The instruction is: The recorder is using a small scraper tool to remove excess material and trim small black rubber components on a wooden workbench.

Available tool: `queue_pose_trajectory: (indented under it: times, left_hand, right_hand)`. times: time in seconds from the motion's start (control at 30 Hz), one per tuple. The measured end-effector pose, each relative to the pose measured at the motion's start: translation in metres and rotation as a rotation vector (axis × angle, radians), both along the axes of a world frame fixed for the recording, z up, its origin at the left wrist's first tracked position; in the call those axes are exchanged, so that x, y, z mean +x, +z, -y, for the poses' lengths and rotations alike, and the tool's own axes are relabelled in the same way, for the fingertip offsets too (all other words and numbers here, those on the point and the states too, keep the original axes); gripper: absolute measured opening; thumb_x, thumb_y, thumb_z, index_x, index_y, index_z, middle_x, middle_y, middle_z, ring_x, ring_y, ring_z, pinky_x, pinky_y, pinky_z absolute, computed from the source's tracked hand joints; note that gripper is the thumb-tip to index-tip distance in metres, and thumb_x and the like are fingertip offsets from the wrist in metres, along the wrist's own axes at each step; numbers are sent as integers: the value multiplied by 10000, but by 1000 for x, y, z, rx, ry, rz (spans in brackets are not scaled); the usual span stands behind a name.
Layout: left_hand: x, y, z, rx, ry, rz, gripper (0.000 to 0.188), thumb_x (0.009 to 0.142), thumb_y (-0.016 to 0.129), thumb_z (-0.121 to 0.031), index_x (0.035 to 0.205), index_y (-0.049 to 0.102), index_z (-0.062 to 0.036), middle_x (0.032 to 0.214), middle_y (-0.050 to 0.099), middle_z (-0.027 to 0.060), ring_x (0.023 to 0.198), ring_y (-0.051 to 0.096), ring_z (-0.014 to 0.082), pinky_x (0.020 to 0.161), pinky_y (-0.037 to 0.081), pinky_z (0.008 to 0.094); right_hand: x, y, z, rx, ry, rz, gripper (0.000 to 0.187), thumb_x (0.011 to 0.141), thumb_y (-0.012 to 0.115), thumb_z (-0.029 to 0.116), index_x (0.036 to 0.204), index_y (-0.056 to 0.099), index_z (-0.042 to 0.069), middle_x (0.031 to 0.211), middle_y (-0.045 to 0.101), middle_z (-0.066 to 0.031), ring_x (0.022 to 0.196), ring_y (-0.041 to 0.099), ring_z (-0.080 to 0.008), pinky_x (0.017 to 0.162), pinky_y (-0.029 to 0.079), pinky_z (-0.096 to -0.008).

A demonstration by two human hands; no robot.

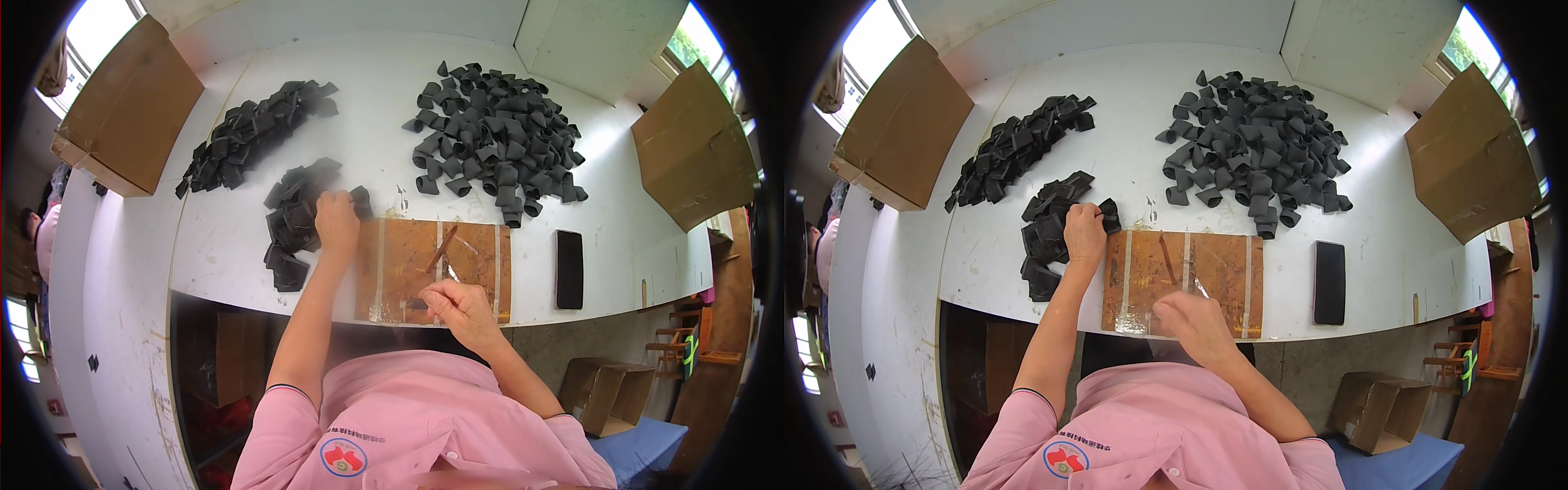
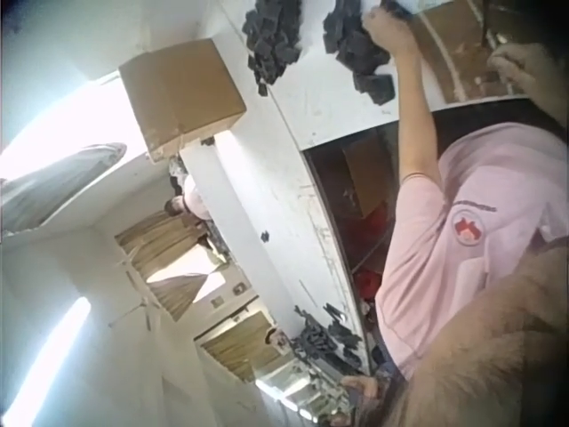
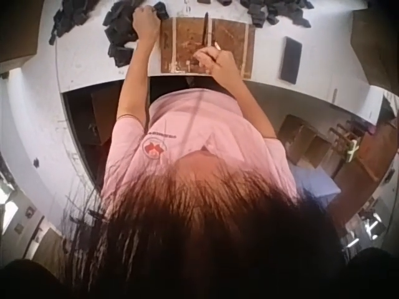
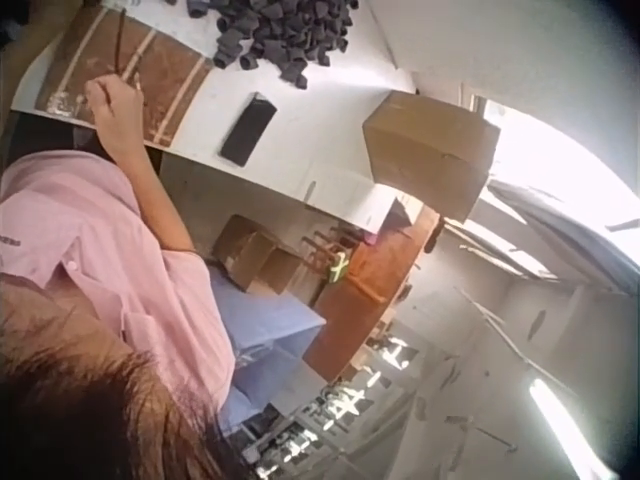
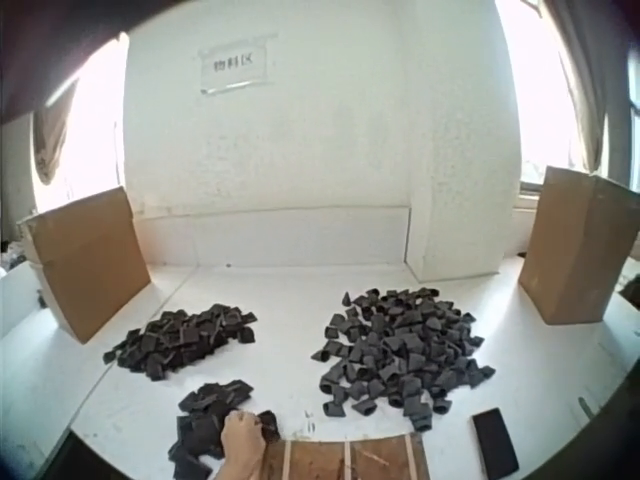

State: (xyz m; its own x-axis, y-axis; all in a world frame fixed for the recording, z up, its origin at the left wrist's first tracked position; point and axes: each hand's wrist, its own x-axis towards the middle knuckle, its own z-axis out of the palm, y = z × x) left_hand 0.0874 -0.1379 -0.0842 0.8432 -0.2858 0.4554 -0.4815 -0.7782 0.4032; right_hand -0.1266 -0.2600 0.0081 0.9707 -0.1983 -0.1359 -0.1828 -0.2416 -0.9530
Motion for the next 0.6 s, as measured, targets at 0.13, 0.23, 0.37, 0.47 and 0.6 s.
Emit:
queue_pose_trajectory:
  times: [0.13, 0.23, 0.37, 0.47, 0.6]
  left_hand:
    - [-24, 41, -2, -338, -252, 8, 75, 736, 555, -32, 808, 559, -12, 791, 559, 135, 738, 553, 296, 612, 445, 363]
    - [-60, 74, -6, -477, -460, -163, 111, 728, 552, 58, 822, 575, 5, 746, 584, 87, 618, 562, 176, 541, 435, 246]
    - [-88, 87, -11, -338, -600, -292, 113, 713, 561, 71, 802, 579, 3, 728, 582, 65, 626, 552, 136, 565, 432, 227]
    - [-102, 97, -15, -389, -647, -520, 90, 728, 547, 18, 815, 566, 5, 778, 585, 122, 691, 581, 254, 619, 452, 292]
    - [-120, 94, -18, -514, -644, -780, 222, 732, 561, 4, 951, 524, -10, 823, 584, 89, 732, 575, 171, 651, 451, 263]
  right_hand:
    - [-3, 4, 1, 57, -33, -33, 270, 826, 507, 210, 881, 582, -43, 683, 600, -126, 648, 588, -168, 608, 449, -278]
    - [-2, 4, -1, 84, -83, -12, 287, 811, 539, 229, 886, 582, -44, 708, 602, -128, 669, 586, -158, 601, 449, -273]
    - [14, 3, -6, 21, -197, 112, 336, 776, 596, 270, 879, 585, -49, 730, 593, -123, 658, 575, -156, 577, 444, -272]
    - [19, -1, -10, -48, -219, 177, 295, 767, 627, 237, 858, 592, -41, 703, 582, -82, 596, 545, -127, 536, 430, -246]
    - [16, -14, -5, 439, -247, 124, 194, 827, 575, 198, 845, 602, 7, 712, 575, -25, 579, 509, -72, 513, 404, -192]
